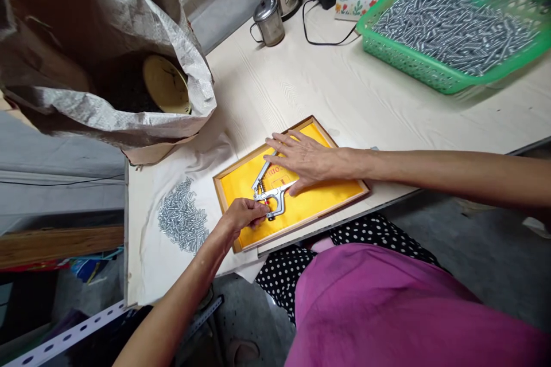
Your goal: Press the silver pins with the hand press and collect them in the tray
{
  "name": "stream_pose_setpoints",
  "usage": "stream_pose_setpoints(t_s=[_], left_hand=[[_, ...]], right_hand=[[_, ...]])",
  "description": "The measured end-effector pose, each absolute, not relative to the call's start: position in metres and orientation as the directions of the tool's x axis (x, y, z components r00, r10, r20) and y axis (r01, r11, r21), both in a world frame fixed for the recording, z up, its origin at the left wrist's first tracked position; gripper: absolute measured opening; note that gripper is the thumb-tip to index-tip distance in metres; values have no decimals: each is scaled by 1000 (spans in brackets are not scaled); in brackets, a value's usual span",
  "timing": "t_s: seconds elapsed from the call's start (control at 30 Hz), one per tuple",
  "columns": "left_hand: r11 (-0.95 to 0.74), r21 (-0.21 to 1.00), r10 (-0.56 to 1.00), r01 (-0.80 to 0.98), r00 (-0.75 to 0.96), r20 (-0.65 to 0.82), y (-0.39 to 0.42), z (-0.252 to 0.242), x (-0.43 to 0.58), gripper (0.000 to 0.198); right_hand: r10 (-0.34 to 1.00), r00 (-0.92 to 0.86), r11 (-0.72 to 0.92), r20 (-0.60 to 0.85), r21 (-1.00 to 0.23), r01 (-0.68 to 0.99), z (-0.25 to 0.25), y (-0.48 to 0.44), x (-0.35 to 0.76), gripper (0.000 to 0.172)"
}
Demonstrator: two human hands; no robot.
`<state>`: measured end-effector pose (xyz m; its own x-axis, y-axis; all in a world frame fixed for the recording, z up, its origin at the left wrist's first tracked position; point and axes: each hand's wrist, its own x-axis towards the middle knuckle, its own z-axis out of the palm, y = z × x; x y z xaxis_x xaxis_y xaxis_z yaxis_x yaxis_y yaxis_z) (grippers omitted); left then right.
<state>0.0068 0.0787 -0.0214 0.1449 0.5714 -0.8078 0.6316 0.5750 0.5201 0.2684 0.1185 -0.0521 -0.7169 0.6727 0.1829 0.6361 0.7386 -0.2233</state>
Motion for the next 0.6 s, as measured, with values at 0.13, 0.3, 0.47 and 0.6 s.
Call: stream_pose_setpoints(t_s=[0.13, 0.3, 0.47, 0.6], left_hand=[[582, 516, 561, 628, 149, -814, 80, -22, 6, 49], [582, 529, 579, 618, 143, -803, 77, -23, 8, 49], [591, 548, 600, 592, 132, -789, 75, -23, 9, 49], [556, 550, 630, 623, 115, -768, 71, -22, 7, 46]], right_hand=[[646, -758, 760, 92, -172, 627, -52, 132, 262, 92], [662, -748, 745, 48, -150, 650, -50, 128, 257, 82], [672, -740, 731, 15, -172, 660, -44, 124, 256, 71], [686, -728, 710, -16, -206, 674, -43, 121, 256, 60]])
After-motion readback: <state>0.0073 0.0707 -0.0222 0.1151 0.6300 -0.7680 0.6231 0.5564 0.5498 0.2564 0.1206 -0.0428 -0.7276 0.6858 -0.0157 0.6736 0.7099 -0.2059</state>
